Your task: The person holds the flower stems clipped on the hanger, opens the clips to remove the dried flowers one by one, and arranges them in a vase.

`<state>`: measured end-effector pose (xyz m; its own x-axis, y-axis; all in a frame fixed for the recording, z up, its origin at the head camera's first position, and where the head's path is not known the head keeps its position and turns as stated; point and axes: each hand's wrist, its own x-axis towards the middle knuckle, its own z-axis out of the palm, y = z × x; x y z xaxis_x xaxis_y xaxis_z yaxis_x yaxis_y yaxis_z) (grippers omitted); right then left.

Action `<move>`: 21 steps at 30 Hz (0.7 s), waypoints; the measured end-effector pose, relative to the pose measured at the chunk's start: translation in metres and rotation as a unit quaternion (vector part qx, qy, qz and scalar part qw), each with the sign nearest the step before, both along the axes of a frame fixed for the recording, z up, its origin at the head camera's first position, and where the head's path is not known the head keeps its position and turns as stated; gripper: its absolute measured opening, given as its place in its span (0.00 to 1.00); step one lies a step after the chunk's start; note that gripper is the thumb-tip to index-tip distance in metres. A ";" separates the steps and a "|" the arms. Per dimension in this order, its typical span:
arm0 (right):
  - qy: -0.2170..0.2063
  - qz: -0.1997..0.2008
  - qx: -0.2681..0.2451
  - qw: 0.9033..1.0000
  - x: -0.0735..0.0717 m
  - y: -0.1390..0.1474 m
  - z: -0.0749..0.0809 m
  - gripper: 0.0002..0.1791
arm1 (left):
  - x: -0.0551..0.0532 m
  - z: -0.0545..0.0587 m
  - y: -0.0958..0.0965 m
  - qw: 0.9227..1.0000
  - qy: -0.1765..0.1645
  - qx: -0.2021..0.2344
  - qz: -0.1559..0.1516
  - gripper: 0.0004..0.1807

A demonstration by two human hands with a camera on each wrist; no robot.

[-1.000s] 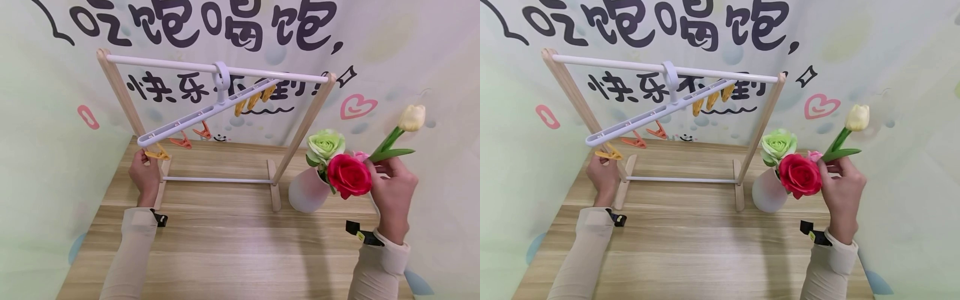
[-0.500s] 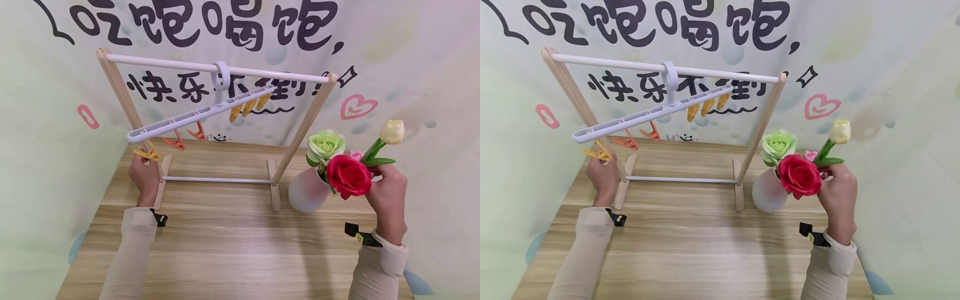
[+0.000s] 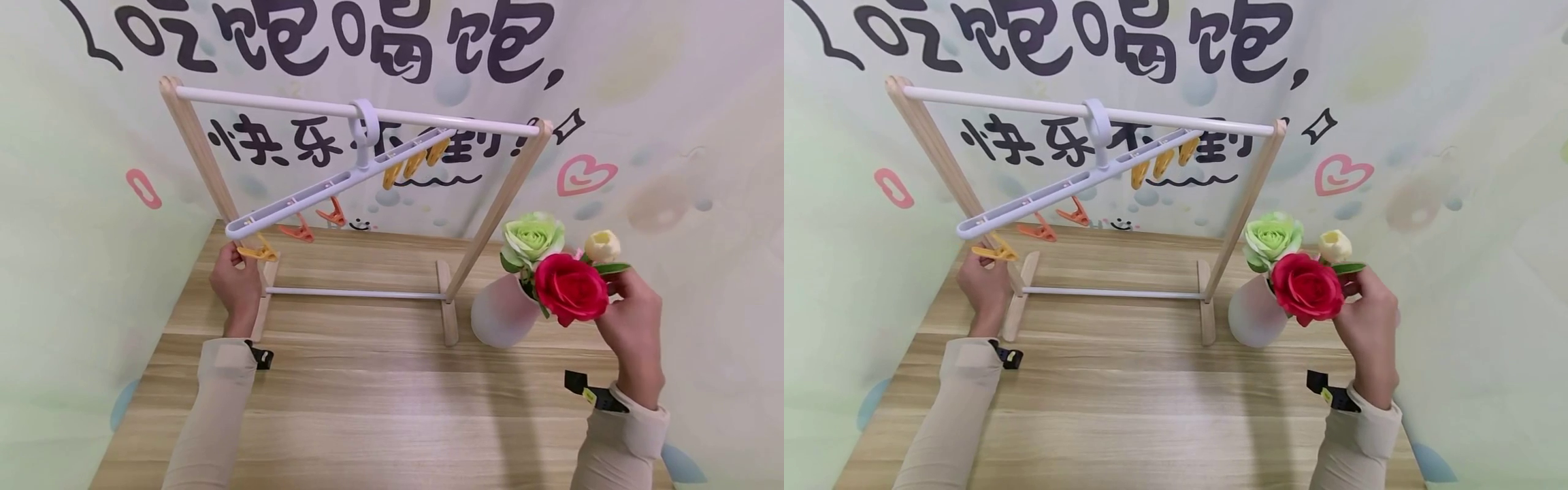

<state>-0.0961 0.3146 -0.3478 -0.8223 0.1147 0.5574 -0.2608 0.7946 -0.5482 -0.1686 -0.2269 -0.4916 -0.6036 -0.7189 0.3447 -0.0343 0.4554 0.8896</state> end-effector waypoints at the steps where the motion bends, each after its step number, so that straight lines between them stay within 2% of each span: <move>1: 0.003 0.004 -0.008 1.000 0.001 0.000 0.000 0.20 | 0.000 0.000 0.000 1.000 0.001 -0.002 0.000 0.14; 5: 0.012 0.017 -0.032 0.999 0.003 0.000 0.000 0.17 | 0.001 0.001 0.000 1.000 0.009 -0.010 0.000 0.13; 10: 0.045 0.038 -0.040 0.997 -0.001 0.003 -0.006 0.16 | 0.002 0.002 0.000 1.000 0.010 -0.021 0.000 0.11; 14: 0.072 0.042 -0.025 0.996 -0.004 0.005 -0.013 0.14 | 0.002 0.002 0.001 1.000 0.009 -0.022 -0.001 0.11; 21: 0.084 0.026 -0.003 0.996 -0.004 0.004 -0.019 0.12 | 0.001 0.002 0.001 1.000 0.013 -0.016 -0.003 0.13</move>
